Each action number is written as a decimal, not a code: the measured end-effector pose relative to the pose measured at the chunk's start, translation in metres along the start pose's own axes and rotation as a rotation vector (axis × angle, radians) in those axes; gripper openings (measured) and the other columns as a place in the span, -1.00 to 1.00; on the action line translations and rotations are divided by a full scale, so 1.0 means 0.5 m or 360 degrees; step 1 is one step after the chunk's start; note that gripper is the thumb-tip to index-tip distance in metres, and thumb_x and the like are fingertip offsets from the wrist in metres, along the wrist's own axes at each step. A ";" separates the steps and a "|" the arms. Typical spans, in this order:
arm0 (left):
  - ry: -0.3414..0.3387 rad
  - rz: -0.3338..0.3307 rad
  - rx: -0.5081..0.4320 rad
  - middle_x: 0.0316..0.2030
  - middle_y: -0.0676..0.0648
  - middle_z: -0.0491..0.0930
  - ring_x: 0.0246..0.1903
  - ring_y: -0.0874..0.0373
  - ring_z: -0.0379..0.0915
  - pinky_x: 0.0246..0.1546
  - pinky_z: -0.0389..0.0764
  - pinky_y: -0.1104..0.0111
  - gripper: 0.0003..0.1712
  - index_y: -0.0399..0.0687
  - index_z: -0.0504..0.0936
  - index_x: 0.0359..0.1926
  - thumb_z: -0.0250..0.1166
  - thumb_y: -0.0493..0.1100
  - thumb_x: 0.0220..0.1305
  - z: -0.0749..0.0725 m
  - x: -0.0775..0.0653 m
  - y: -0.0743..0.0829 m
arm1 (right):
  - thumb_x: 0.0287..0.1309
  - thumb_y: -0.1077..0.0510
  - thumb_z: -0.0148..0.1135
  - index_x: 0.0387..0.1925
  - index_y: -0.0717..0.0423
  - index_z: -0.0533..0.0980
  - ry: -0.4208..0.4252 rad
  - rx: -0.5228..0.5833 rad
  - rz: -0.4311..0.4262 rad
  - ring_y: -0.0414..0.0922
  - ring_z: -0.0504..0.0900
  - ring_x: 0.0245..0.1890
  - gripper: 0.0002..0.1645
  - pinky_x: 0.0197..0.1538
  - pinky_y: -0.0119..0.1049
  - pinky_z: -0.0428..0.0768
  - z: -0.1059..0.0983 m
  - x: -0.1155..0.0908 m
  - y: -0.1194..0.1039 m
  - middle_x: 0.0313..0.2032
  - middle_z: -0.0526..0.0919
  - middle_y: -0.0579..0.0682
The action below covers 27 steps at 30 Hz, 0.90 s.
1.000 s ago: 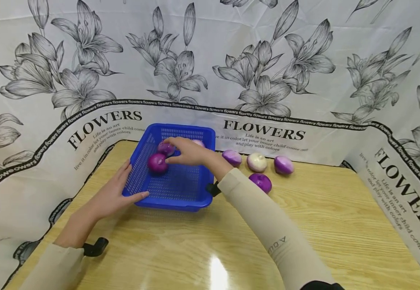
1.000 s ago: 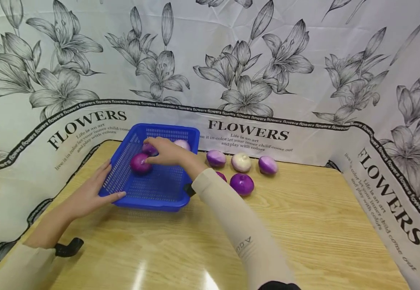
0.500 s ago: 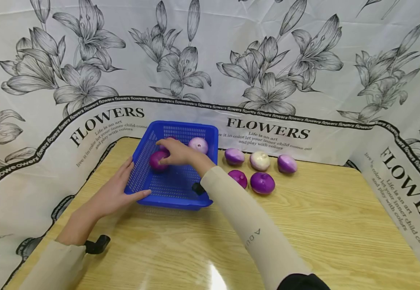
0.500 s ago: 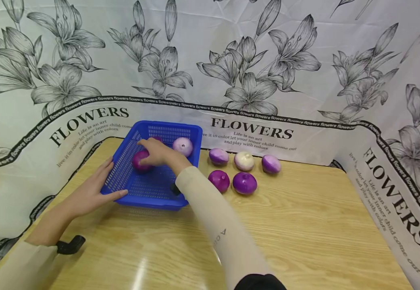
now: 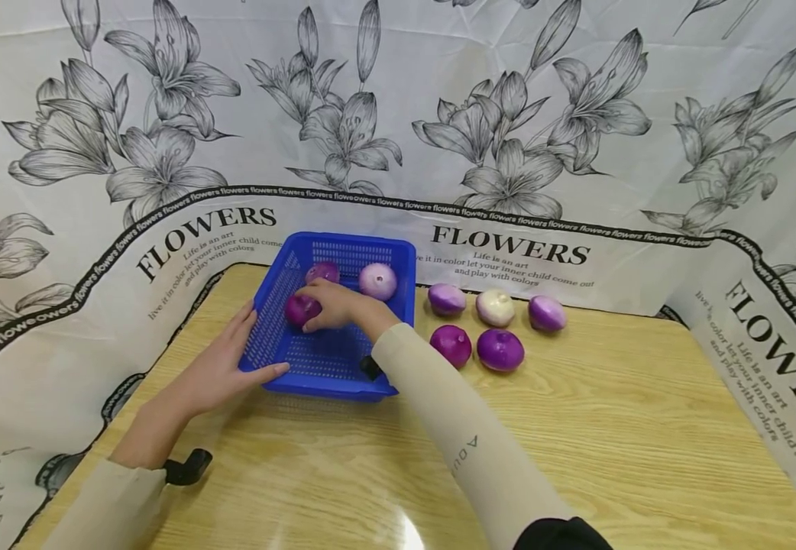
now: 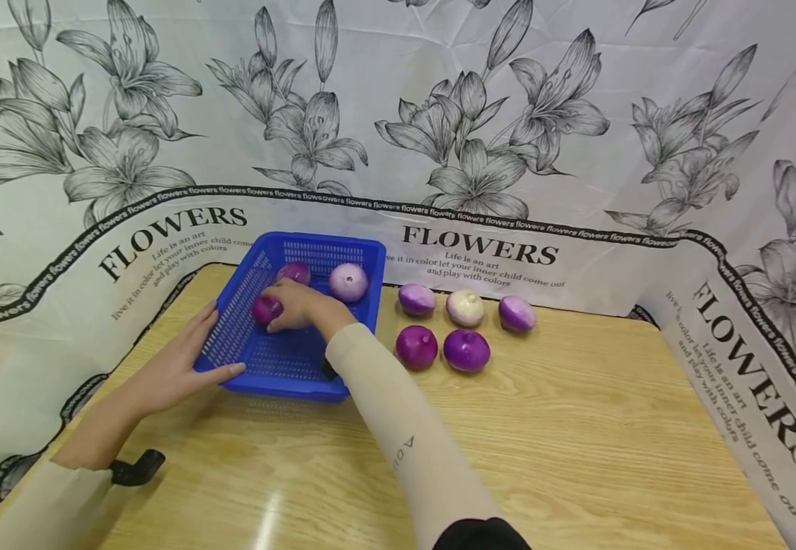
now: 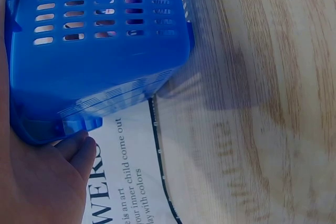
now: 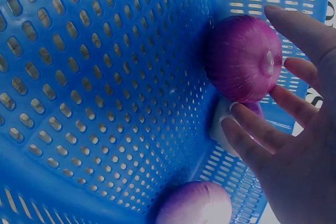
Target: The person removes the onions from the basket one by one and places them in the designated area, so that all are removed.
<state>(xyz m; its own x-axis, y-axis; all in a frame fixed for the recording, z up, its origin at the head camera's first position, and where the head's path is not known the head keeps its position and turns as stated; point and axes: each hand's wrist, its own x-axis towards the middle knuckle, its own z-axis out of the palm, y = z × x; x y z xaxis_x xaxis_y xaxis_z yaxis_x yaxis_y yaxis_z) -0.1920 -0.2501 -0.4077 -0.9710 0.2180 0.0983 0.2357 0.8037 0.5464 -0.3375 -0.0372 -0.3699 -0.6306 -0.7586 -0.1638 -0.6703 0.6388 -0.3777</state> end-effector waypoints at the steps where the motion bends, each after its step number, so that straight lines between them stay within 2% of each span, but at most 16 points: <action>1: 0.0004 0.0001 -0.0001 0.64 -0.18 -0.34 0.56 -0.37 -0.23 0.41 0.05 -0.35 0.34 -0.26 -0.21 0.63 0.28 0.45 0.26 0.000 0.000 0.000 | 0.32 -0.01 0.36 0.52 0.01 0.28 0.0004 0.0002 0.0006 0.09 0.26 0.50 -0.17 0.53 -0.03 0.23 0.000 0.000 0.000 0.52 0.17 0.18; 10: 0.0022 0.0015 0.0000 0.64 -0.17 -0.36 0.56 -0.37 -0.25 0.42 0.03 -0.34 0.33 -0.25 -0.22 0.63 0.28 0.44 0.27 -0.002 -0.003 0.002 | 0.36 0.00 0.33 0.51 0.02 0.29 -0.0070 0.0015 -0.0007 0.02 0.38 0.42 -0.22 0.46 -0.12 0.36 0.004 0.011 -0.003 0.41 0.41 0.10; 13: 0.0031 0.0023 -0.0003 0.64 -0.15 -0.37 0.56 -0.37 -0.25 0.42 0.03 -0.34 0.33 -0.25 -0.22 0.63 0.28 0.44 0.27 -0.003 -0.002 0.001 | 0.37 -0.02 0.33 0.50 0.03 0.29 -0.0096 0.0042 -0.0012 0.00 0.39 0.41 -0.22 0.46 -0.15 0.35 0.004 0.014 -0.006 0.41 0.43 0.07; 20: 0.0035 0.0029 -0.0008 0.64 -0.14 -0.35 0.56 -0.35 -0.23 0.42 0.05 -0.33 0.34 -0.23 -0.21 0.63 0.29 0.45 0.25 -0.001 0.001 -0.004 | 0.40 0.01 0.29 0.49 0.07 0.30 -0.0288 0.0102 -0.0079 0.02 0.42 0.38 -0.27 0.44 -0.14 0.37 0.006 0.009 -0.016 0.37 0.45 0.12; 27: 0.0014 0.0024 -0.0003 0.64 -0.16 -0.33 0.56 -0.34 -0.23 0.42 0.06 -0.33 0.35 -0.24 -0.22 0.63 0.28 0.46 0.25 0.003 0.000 -0.008 | 0.38 -0.01 0.32 0.47 0.04 0.34 -0.0293 0.0175 -0.0101 0.00 0.51 0.30 -0.28 0.34 -0.18 0.49 0.012 0.005 -0.022 0.30 0.52 0.11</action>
<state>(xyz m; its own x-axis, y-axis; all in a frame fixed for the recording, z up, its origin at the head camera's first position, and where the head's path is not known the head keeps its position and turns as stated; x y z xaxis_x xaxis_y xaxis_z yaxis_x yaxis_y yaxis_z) -0.1928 -0.2524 -0.4113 -0.9676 0.2252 0.1141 0.2504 0.7992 0.5464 -0.3295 -0.0467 -0.3717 -0.4995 -0.8140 -0.2964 -0.6533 0.5786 -0.4882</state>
